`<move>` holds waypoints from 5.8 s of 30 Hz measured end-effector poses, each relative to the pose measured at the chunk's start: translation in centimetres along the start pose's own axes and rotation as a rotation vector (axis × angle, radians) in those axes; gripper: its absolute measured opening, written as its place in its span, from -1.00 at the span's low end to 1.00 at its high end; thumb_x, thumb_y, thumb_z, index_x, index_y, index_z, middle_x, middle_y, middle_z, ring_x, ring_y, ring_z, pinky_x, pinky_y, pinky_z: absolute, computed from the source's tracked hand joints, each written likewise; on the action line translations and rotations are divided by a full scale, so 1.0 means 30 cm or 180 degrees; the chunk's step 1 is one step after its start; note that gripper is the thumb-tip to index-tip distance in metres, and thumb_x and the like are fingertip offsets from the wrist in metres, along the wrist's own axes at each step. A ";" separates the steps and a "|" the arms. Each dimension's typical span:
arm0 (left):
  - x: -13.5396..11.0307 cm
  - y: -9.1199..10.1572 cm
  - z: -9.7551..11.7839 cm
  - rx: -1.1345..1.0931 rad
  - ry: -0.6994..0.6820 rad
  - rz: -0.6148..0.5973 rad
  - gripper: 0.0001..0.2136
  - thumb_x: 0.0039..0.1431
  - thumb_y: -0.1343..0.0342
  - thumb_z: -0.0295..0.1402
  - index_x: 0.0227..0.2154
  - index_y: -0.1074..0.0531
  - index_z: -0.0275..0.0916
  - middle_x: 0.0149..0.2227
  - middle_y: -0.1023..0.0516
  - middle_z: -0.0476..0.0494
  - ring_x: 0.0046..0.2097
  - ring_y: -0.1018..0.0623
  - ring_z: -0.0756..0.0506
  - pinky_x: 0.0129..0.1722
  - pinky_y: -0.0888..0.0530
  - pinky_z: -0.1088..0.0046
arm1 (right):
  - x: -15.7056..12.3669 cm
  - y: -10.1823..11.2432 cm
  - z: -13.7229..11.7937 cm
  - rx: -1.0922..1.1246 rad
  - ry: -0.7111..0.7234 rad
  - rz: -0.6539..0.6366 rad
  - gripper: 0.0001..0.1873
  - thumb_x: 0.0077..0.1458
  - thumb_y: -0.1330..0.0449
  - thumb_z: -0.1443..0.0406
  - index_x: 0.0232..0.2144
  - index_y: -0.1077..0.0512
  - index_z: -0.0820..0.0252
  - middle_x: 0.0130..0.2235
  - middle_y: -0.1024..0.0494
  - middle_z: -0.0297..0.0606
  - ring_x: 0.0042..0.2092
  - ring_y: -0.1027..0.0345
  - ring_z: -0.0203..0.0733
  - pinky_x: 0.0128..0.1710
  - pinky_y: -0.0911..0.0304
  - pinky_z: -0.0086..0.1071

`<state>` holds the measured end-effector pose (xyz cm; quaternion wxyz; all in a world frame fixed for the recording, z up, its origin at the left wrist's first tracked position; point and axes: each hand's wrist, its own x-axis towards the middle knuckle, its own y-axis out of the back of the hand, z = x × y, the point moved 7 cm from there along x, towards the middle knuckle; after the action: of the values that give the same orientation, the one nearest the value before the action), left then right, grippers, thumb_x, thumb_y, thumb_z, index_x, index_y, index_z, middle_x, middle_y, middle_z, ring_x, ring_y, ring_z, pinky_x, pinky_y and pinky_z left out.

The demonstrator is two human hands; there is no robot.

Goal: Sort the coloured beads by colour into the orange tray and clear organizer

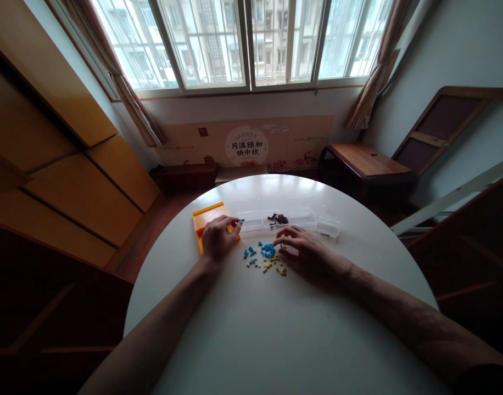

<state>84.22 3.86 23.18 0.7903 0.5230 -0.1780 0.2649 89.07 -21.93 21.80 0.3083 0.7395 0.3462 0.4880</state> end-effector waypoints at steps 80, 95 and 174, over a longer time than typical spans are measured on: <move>-0.144 -0.138 0.248 -0.1015 -0.1683 -0.0922 -0.88 0.43 -0.27 -0.23 -0.15 -0.68 -0.10 -0.21 -0.70 -0.12 -0.23 -0.66 -0.09 -0.20 -0.52 0.40 | -0.005 0.003 0.035 0.0727 0.0031 0.0267 -0.93 0.43 -0.30 0.28 -0.15 -0.60 0.09 -0.19 -0.69 -0.22 -0.14 -0.53 -0.11 -0.05 -0.49 -0.22; -0.140 -0.134 0.251 -0.0954 -0.1622 -0.0879 -0.87 0.46 -0.23 -0.27 -0.21 -0.67 -0.10 -0.21 -0.71 -0.06 -0.27 -0.64 -0.04 -0.14 -0.51 0.38 | -0.016 -0.009 0.023 0.0636 0.0019 0.0167 -0.94 0.45 -0.30 0.28 -0.17 -0.56 0.09 -0.18 -0.63 -0.22 -0.14 -0.52 -0.15 -0.07 -0.47 -0.29; -0.138 -0.096 0.293 -0.0592 -0.1775 -0.0548 -0.85 0.48 -0.24 -0.23 -0.22 -0.66 -0.07 -0.23 -0.73 -0.03 -0.27 -0.65 -0.04 -0.11 -0.47 0.28 | -0.003 -0.020 0.023 0.0687 -0.0202 0.0107 -0.95 0.47 -0.22 0.34 -0.11 -0.45 0.07 -0.12 -0.63 -0.22 -0.08 -0.53 -0.11 -0.01 -0.48 -0.24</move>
<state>82.62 -6.11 22.17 0.7750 0.5141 -0.3666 0.0258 89.57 -21.76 21.05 0.2295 0.7892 0.3745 0.4293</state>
